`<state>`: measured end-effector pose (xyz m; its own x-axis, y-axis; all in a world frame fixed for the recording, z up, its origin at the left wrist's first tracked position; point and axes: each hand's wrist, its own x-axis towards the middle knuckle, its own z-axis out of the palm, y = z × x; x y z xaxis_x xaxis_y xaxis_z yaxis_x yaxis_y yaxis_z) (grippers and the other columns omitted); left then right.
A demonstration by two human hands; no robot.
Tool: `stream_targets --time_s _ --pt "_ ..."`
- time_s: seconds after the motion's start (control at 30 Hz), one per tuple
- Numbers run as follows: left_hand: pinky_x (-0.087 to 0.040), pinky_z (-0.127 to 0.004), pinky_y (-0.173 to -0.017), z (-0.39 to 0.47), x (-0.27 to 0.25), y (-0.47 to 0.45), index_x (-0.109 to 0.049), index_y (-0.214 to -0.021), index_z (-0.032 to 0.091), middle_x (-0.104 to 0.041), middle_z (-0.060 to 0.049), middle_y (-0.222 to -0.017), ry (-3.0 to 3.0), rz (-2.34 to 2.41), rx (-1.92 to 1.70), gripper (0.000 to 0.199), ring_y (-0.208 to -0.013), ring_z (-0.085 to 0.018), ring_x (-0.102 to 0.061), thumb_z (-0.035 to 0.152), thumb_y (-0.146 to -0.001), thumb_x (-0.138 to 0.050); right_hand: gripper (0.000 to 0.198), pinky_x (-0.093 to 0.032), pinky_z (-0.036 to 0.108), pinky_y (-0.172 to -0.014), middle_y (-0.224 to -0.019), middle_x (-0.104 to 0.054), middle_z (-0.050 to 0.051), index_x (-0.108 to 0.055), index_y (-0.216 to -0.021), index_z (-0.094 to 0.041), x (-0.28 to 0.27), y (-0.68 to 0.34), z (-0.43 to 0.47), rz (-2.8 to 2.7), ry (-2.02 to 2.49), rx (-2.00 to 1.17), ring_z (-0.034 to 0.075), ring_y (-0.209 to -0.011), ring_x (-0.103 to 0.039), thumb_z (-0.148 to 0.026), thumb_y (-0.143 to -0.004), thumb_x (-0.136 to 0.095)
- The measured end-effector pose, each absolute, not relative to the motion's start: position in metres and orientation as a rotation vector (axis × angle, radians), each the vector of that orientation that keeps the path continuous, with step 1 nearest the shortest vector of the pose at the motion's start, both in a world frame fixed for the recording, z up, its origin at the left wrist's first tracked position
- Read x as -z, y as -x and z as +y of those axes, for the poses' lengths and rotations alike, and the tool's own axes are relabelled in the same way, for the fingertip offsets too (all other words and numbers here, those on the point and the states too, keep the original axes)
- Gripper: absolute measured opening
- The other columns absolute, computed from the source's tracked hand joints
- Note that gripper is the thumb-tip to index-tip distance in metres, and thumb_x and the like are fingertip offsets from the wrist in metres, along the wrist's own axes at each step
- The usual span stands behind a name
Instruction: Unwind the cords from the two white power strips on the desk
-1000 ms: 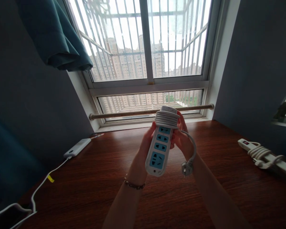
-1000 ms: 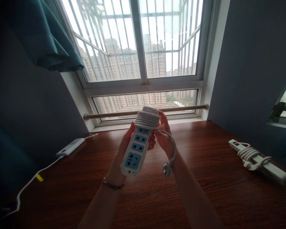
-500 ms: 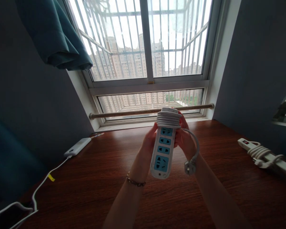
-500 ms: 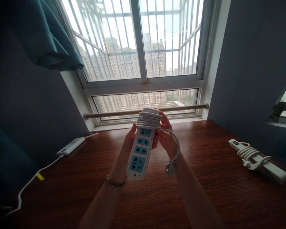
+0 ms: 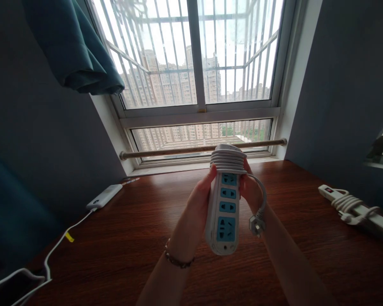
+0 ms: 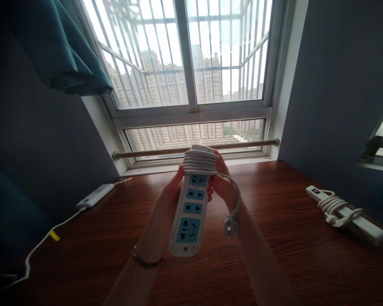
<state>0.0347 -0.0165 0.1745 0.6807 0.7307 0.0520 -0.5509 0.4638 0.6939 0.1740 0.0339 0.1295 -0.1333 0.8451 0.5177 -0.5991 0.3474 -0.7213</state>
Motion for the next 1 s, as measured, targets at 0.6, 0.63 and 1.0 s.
stream_targets --time_s 0.6,0.63,1.0 --pt "-0.050 -0.031 -0.068 0.026 -0.150 -0.037 -0.059 -0.106 0.004 -0.067 -0.016 -0.083 -0.614 0.194 -0.772 0.063 -0.071 -0.020 -0.064 0.059 -0.081 -0.041 0.036 -0.045 0.020 -0.046 -0.080 -0.063 -0.003 -0.057 -0.105 -0.026 -0.116 -0.168 0.060 -0.975 0.337 -1.085 0.010 -0.058 -0.055 -0.027 -0.070 -0.066" --pt "-0.050 -0.033 -0.071 0.027 -0.147 -0.039 -0.059 -0.107 0.004 -0.067 -0.016 -0.085 -0.615 0.177 -0.761 0.064 -0.075 -0.021 -0.065 0.059 -0.081 -0.040 0.038 -0.043 0.019 -0.043 -0.074 -0.061 -0.004 -0.056 -0.107 -0.027 -0.117 -0.168 0.059 -0.963 0.344 -1.108 0.008 -0.053 -0.053 -0.027 -0.070 -0.066" --pt "-0.045 -0.035 -0.078 0.036 -0.140 -0.041 -0.065 -0.091 0.009 -0.068 -0.013 -0.087 -0.578 0.082 -0.784 0.054 -0.077 -0.020 -0.063 0.055 -0.084 -0.037 0.060 -0.042 0.014 -0.039 -0.058 -0.052 -0.009 -0.045 -0.125 -0.032 -0.124 -0.166 0.043 -0.891 0.314 -1.303 0.005 -0.044 -0.046 -0.029 -0.069 -0.068"
